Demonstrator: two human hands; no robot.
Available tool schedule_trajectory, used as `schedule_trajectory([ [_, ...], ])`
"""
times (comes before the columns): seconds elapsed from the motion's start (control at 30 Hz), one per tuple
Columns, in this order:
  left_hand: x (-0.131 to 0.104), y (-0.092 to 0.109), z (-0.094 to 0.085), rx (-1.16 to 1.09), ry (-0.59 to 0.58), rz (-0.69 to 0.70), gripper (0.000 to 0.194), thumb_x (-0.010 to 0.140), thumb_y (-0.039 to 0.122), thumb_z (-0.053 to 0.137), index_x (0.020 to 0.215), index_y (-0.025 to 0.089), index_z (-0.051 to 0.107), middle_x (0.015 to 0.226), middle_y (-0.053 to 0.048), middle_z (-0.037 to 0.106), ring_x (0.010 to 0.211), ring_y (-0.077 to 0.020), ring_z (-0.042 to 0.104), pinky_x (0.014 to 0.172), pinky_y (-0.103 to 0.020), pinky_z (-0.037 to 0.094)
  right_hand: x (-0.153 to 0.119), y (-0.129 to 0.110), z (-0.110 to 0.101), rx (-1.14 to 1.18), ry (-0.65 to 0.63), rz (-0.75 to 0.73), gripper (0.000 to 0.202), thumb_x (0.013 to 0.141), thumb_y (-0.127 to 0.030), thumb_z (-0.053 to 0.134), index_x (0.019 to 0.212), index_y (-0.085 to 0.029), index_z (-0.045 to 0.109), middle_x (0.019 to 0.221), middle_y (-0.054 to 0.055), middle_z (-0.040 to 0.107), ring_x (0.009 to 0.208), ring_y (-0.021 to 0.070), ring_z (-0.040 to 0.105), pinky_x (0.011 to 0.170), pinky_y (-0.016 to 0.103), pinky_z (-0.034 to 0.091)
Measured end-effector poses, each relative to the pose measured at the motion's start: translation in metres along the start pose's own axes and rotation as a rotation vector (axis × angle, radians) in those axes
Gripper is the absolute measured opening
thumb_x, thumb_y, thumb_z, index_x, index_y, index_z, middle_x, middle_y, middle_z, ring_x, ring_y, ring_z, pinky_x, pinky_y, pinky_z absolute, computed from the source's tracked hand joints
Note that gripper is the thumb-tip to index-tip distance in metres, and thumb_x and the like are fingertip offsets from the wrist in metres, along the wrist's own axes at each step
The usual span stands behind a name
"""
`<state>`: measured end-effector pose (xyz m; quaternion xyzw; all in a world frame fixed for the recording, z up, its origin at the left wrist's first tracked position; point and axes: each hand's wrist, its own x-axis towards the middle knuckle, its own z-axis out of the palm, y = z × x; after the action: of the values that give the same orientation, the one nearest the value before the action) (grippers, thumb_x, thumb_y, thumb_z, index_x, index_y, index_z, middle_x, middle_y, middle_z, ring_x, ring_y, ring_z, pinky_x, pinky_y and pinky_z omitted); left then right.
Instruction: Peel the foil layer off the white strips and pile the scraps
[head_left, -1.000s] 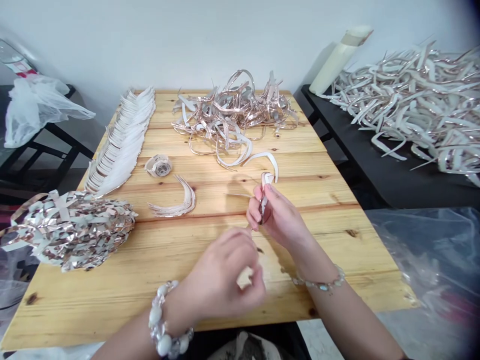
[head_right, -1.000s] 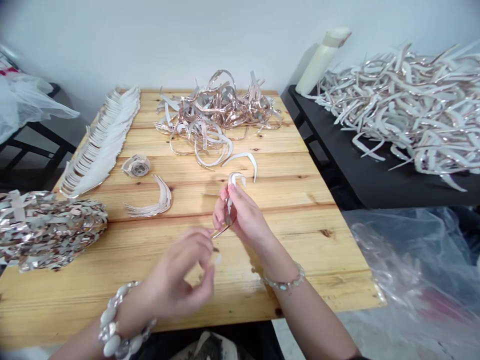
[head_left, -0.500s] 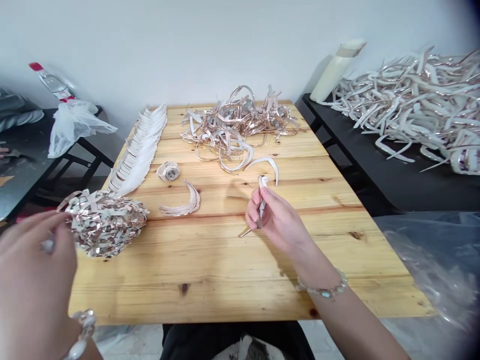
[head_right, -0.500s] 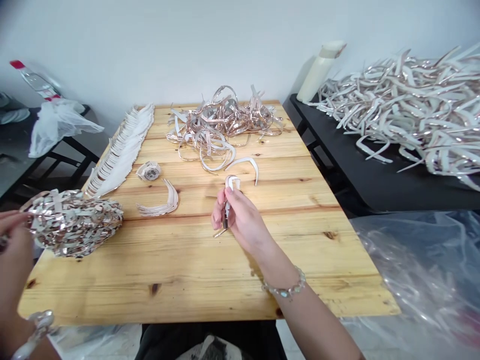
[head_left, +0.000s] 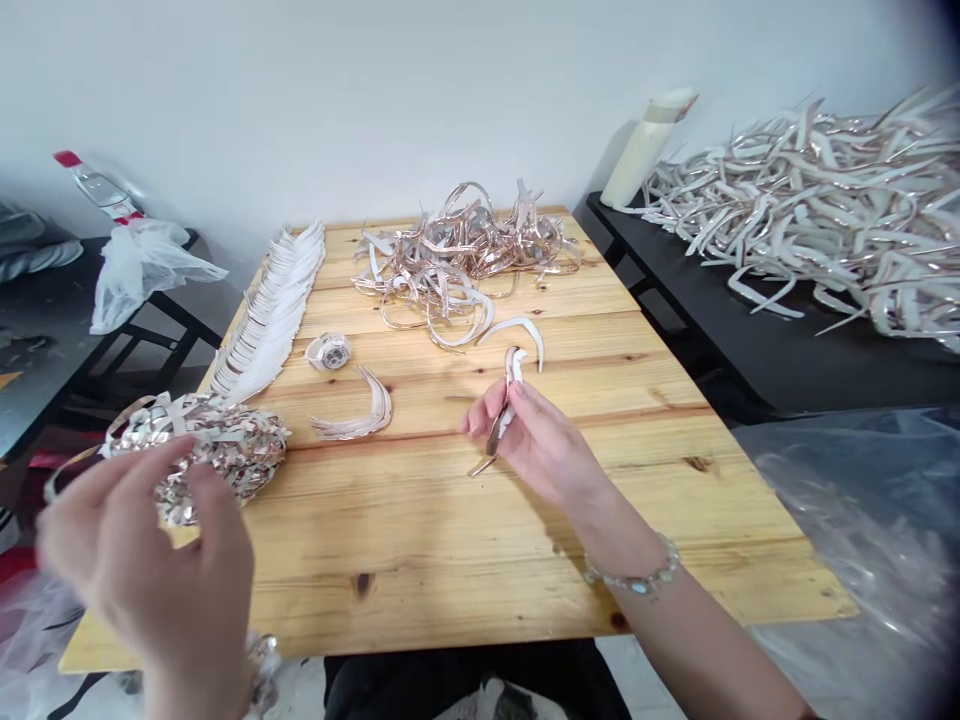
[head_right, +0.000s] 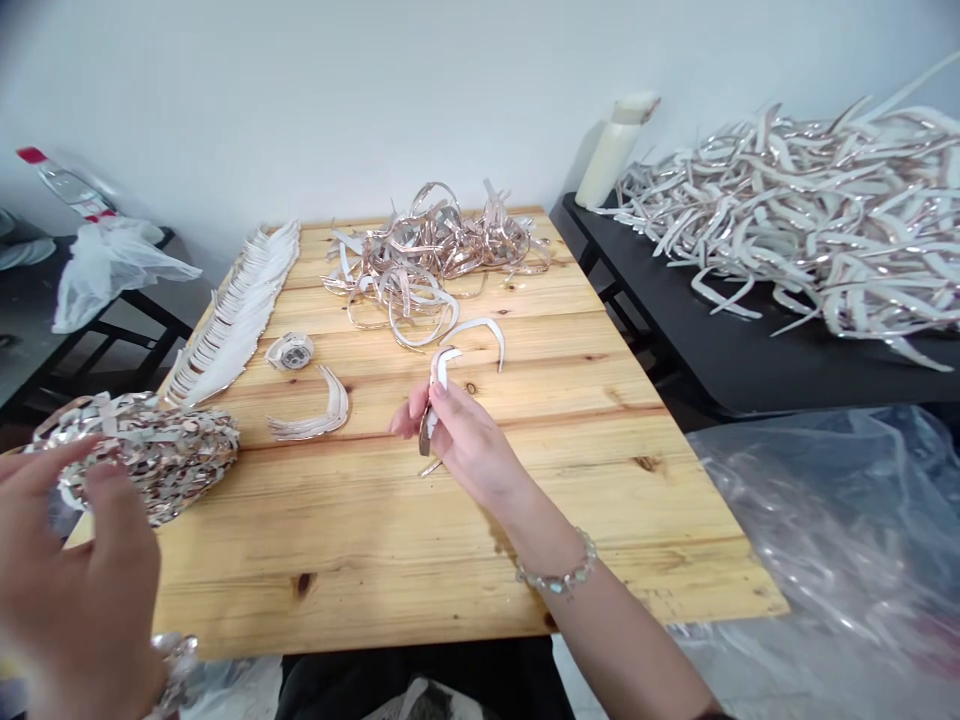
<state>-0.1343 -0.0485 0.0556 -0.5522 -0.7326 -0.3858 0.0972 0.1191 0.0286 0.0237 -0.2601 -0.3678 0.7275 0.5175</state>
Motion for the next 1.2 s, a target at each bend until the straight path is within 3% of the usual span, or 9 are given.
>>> schedule_trajectory([
  [0.03,-0.002,0.011,0.008,-0.084,0.044,0.115,0.026,0.086,0.023,0.054,0.111,0.026,0.060,0.121,-0.004,0.060,0.120,-0.0335,0.050,0.105,-0.053,0.036,0.000,0.001,0.000,0.020,-0.006,-0.011,0.028,0.082,-0.045,0.063,0.070,-0.020,0.061,0.068,0.001,0.061,0.073,0.0158,0.060,0.074,0.030,0.047],
  [0.1,-0.004,0.035,0.031,-0.326,-0.370,0.216,0.015,0.088,0.024,0.052,0.097,0.022,0.064,0.100,-0.004,0.068,0.099,-0.0239,0.063,0.089,-0.040,0.050,0.000,0.003,0.001,0.074,-0.023,-0.018,0.027,0.081,-0.044,0.066,0.069,-0.020,0.063,0.067,0.000,0.060,0.071,0.0153,0.058,0.074,0.029,0.048],
  [0.2,-0.008,0.068,0.065,-0.640,-1.002,0.243,0.017,0.088,0.028,0.055,0.101,0.020,0.062,0.091,-0.002,0.071,0.084,-0.0167,0.066,0.078,-0.028,0.053,0.000,0.003,0.002,0.130,-0.040,0.006,0.027,0.078,-0.047,0.068,0.068,-0.022,0.064,0.062,0.000,0.059,0.066,0.0155,0.057,0.069,0.030,0.049],
  [0.27,-0.010,0.081,0.079,-0.738,-1.061,0.181,0.014,0.089,0.028,0.053,0.091,0.018,0.062,0.084,-0.001,0.071,0.079,-0.0146,0.065,0.074,-0.025,0.051,0.001,0.002,0.001,0.134,-0.023,0.011,0.027,0.075,-0.048,0.070,0.069,-0.022,0.064,0.063,0.000,0.059,0.067,0.0160,0.057,0.066,0.029,0.048],
  [0.43,-0.015,0.078,0.093,-0.657,-0.792,0.182,0.015,0.090,0.022,0.049,0.080,0.017,0.059,0.071,0.001,0.067,0.068,-0.0119,0.062,0.065,-0.022,0.048,0.005,0.008,-0.007,-0.038,0.074,-0.042,0.028,0.074,-0.047,0.072,0.077,-0.020,0.068,0.078,0.002,0.062,0.071,0.0141,0.053,0.066,0.027,0.044],
  [0.57,-0.021,0.064,0.102,-0.419,-0.368,0.541,0.006,0.085,0.013,0.053,0.083,0.017,0.056,0.066,0.001,0.064,0.061,-0.0128,0.058,0.063,-0.026,0.045,0.003,0.019,-0.004,-0.148,0.148,0.103,0.019,0.078,-0.035,0.070,0.074,-0.018,0.062,0.058,-0.004,0.047,0.052,0.0086,0.037,0.051,0.022,0.031],
  [0.63,-0.024,0.060,0.105,-0.397,-0.282,0.661,0.007,0.085,0.010,0.054,0.084,0.017,0.055,0.067,0.000,0.064,0.061,-0.0131,0.058,0.064,-0.027,0.045,0.002,0.021,0.000,-0.023,0.152,0.215,0.016,0.081,-0.029,0.063,0.072,-0.018,0.056,0.051,-0.006,0.041,0.047,0.0075,0.033,0.048,0.021,0.027],
  [0.87,-0.032,0.062,0.099,-0.611,-0.436,0.699,0.019,0.086,0.007,0.058,0.102,0.017,0.053,0.088,-0.003,0.069,0.078,-0.0136,0.061,0.073,-0.027,0.046,0.003,0.020,0.003,0.218,0.157,0.345,0.017,0.084,-0.027,0.057,0.071,-0.017,0.052,0.045,-0.008,0.036,0.041,0.0049,0.028,0.043,0.018,0.020],
  [1.2,-0.027,0.061,0.104,-0.478,-0.483,0.777,0.007,0.092,0.015,0.047,0.085,0.017,0.047,0.075,-0.002,0.063,0.066,-0.0153,0.054,0.063,-0.030,0.041,0.002,0.025,0.000,0.246,0.149,0.393,0.021,0.084,-0.032,0.063,0.076,-0.016,0.052,0.048,-0.009,0.038,0.040,0.0028,0.026,0.042,0.016,0.020],
])
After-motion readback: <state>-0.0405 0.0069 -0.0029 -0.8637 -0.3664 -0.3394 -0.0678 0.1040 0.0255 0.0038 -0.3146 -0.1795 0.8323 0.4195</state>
